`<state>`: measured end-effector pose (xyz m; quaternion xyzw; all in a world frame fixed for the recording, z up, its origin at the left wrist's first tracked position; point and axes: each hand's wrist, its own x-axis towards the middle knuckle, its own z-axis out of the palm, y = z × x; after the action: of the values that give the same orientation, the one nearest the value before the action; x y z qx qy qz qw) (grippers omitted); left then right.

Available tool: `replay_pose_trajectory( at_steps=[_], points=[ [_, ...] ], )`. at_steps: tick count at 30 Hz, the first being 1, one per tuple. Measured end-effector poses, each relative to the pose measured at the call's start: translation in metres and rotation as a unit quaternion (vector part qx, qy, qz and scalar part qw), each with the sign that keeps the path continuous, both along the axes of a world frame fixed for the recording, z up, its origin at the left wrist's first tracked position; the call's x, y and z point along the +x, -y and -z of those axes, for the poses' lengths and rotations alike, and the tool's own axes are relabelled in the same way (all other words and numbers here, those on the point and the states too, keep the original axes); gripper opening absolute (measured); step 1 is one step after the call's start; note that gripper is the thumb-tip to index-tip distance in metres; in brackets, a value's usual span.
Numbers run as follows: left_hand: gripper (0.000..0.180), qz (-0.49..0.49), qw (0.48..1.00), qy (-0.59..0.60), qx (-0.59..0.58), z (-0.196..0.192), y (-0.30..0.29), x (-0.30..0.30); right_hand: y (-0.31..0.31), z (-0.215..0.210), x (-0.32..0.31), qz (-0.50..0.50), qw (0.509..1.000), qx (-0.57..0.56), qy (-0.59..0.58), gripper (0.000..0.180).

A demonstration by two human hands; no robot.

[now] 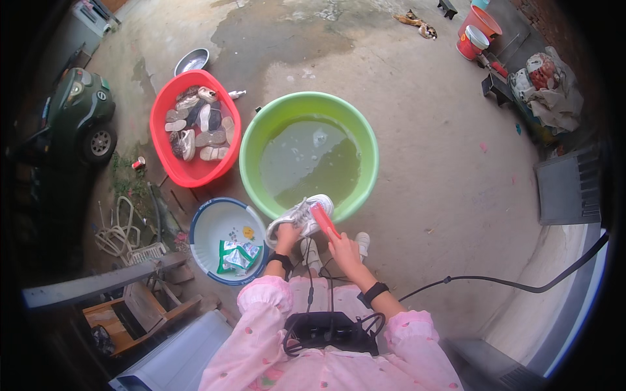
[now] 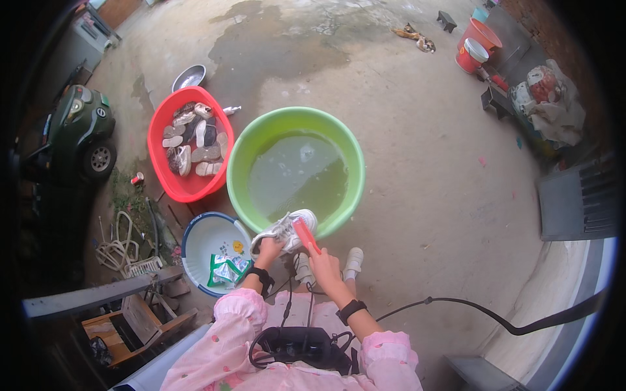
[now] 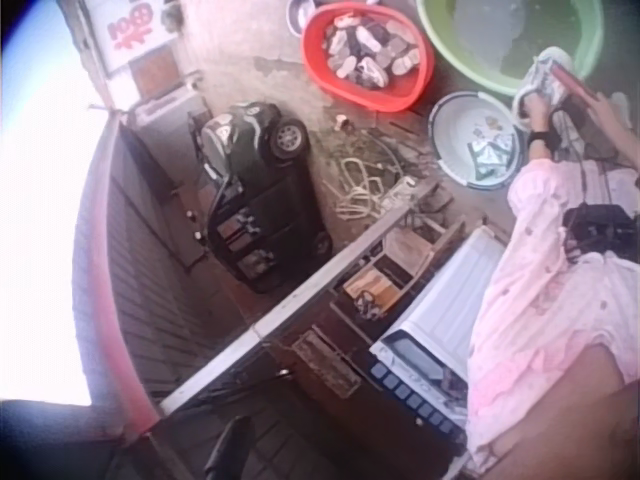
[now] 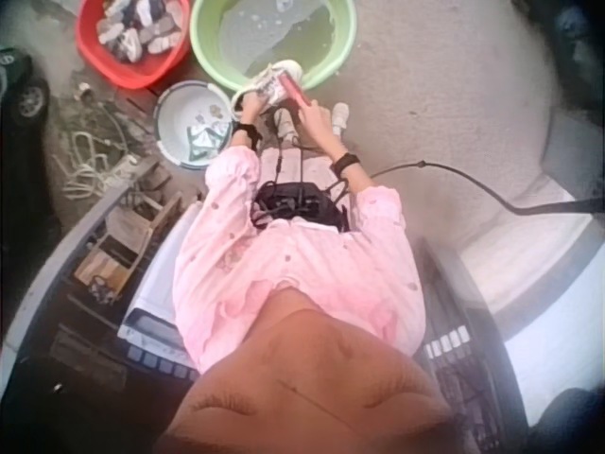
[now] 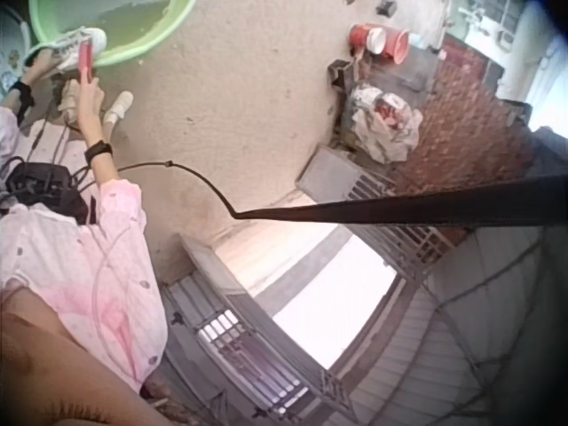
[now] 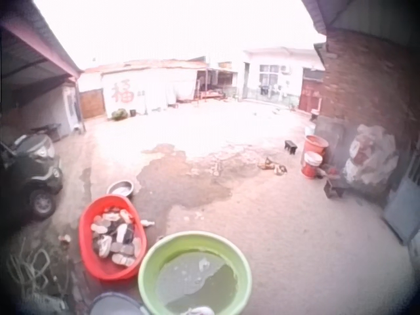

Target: The person cleans a shoe using a brush and soapy water in a basin. The person scrubs the exterior and interior surfaces of the shoe and then rinses it in a second basin.

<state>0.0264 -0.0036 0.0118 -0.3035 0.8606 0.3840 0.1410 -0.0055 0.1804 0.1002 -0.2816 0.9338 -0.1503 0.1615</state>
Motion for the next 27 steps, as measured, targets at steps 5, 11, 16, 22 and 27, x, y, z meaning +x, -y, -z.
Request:
replay_pose_trajectory(
  at_steps=[5,11,16,22,27],
  points=[
    [0.044,-0.015,1.000,-0.019,0.013,-0.006,-0.002,-0.005,0.032,0.007,-0.022,0.050,0.996,-0.062,-0.029,0.040],
    [0.044,0.001,1.000,0.025,-0.007,0.002,0.004,-0.006,-0.003,0.009,0.000,0.010,1.000,0.012,-0.009,0.039],
    [0.043,-0.010,1.000,0.009,0.003,0.002,0.000,-0.003,0.007,-0.009,-0.009,0.004,1.000,-0.008,-0.002,0.038],
    [0.040,0.006,0.999,0.053,-0.006,0.003,0.001,-0.006,0.024,0.018,-0.016,0.017,0.999,-0.021,-0.024,0.039],
    [0.037,0.001,1.000,0.014,-0.015,0.006,0.004,-0.003,-0.008,0.004,-0.016,-0.007,0.999,0.036,-0.037,0.039]
  ],
)
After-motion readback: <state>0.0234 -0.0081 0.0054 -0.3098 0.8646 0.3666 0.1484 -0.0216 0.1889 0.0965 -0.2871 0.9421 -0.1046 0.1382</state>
